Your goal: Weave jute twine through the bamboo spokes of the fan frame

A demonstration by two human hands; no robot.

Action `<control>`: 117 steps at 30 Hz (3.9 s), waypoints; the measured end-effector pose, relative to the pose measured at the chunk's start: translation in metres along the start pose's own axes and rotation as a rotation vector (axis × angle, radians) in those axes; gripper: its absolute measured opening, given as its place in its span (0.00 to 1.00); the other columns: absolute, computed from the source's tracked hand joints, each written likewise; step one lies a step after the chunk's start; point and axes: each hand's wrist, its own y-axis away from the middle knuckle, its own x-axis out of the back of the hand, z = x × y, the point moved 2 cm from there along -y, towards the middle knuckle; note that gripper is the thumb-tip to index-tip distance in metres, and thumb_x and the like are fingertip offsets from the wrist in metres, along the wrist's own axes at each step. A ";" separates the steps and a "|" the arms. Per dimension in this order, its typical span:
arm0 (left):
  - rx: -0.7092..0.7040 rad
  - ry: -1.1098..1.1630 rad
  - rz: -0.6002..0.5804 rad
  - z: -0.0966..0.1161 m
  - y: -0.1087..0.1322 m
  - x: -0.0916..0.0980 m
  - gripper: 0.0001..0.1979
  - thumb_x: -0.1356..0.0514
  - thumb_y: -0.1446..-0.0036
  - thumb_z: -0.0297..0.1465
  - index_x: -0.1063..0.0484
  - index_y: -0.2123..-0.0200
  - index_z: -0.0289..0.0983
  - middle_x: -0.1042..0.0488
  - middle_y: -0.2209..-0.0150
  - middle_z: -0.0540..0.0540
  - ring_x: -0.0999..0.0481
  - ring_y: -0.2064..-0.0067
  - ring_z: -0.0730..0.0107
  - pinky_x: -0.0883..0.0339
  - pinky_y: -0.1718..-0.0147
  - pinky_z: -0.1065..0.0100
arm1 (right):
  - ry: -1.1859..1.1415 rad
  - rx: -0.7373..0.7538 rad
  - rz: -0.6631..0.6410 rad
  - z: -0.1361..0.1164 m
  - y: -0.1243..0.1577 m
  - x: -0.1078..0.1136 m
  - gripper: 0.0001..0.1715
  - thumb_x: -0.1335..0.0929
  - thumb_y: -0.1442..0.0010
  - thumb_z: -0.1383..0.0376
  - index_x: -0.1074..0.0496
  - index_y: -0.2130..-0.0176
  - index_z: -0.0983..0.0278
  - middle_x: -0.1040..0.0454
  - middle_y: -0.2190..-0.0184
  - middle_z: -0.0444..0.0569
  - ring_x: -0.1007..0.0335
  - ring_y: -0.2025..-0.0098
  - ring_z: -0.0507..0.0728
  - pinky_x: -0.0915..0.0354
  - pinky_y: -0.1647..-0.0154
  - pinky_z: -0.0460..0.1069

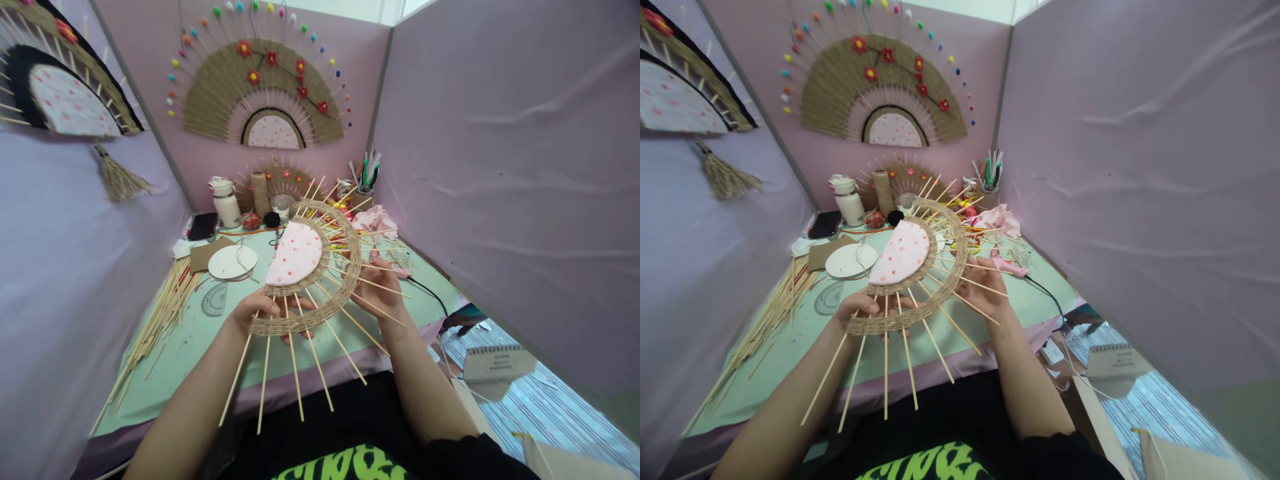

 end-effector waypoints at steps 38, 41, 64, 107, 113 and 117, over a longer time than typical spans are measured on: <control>-0.281 0.187 0.237 -0.009 -0.036 -0.009 0.28 0.47 0.42 0.48 0.36 0.43 0.40 0.27 0.49 0.38 0.27 0.49 0.51 0.29 0.56 0.57 | 0.208 0.344 0.160 0.041 -0.018 -0.028 0.12 0.29 0.49 0.59 0.28 0.65 0.61 0.40 0.82 0.37 0.44 0.81 0.47 0.42 0.80 0.43; -0.262 0.193 0.217 -0.010 -0.035 -0.009 0.28 0.47 0.41 0.47 0.38 0.41 0.40 0.27 0.49 0.37 0.27 0.49 0.50 0.30 0.55 0.55 | 0.214 0.343 0.161 0.042 -0.019 -0.023 0.13 0.28 0.50 0.58 0.28 0.64 0.61 0.37 0.80 0.38 0.40 0.79 0.48 0.40 0.80 0.44; -0.219 0.113 0.225 -0.009 -0.031 -0.016 0.20 0.50 0.38 0.42 0.29 0.51 0.37 0.29 0.47 0.40 0.26 0.50 0.51 0.30 0.61 0.60 | 0.204 0.357 0.131 0.041 -0.018 -0.020 0.13 0.29 0.50 0.60 0.29 0.64 0.62 0.38 0.80 0.38 0.43 0.79 0.48 0.41 0.80 0.44; -0.277 0.175 0.187 -0.003 -0.026 -0.009 0.18 0.49 0.38 0.38 0.31 0.49 0.37 0.29 0.47 0.38 0.26 0.50 0.52 0.28 0.61 0.61 | 0.271 0.256 0.154 0.041 -0.014 -0.014 0.14 0.28 0.51 0.58 0.29 0.63 0.57 0.33 0.78 0.39 0.40 0.79 0.50 0.40 0.78 0.45; -0.328 0.195 0.204 0.000 -0.022 -0.007 0.16 0.50 0.36 0.37 0.29 0.51 0.39 0.27 0.48 0.40 0.25 0.51 0.54 0.28 0.60 0.61 | 0.293 0.252 0.044 0.040 -0.013 -0.013 0.18 0.31 0.48 0.56 0.31 0.57 0.58 0.38 0.81 0.39 0.46 0.80 0.49 0.46 0.78 0.45; -0.344 0.228 0.223 -0.001 -0.021 -0.004 0.16 0.49 0.37 0.37 0.29 0.51 0.38 0.25 0.51 0.40 0.24 0.52 0.55 0.28 0.59 0.60 | 0.323 0.262 0.053 0.038 -0.012 -0.013 0.18 0.31 0.48 0.56 0.31 0.57 0.59 0.39 0.81 0.39 0.48 0.80 0.49 0.47 0.78 0.46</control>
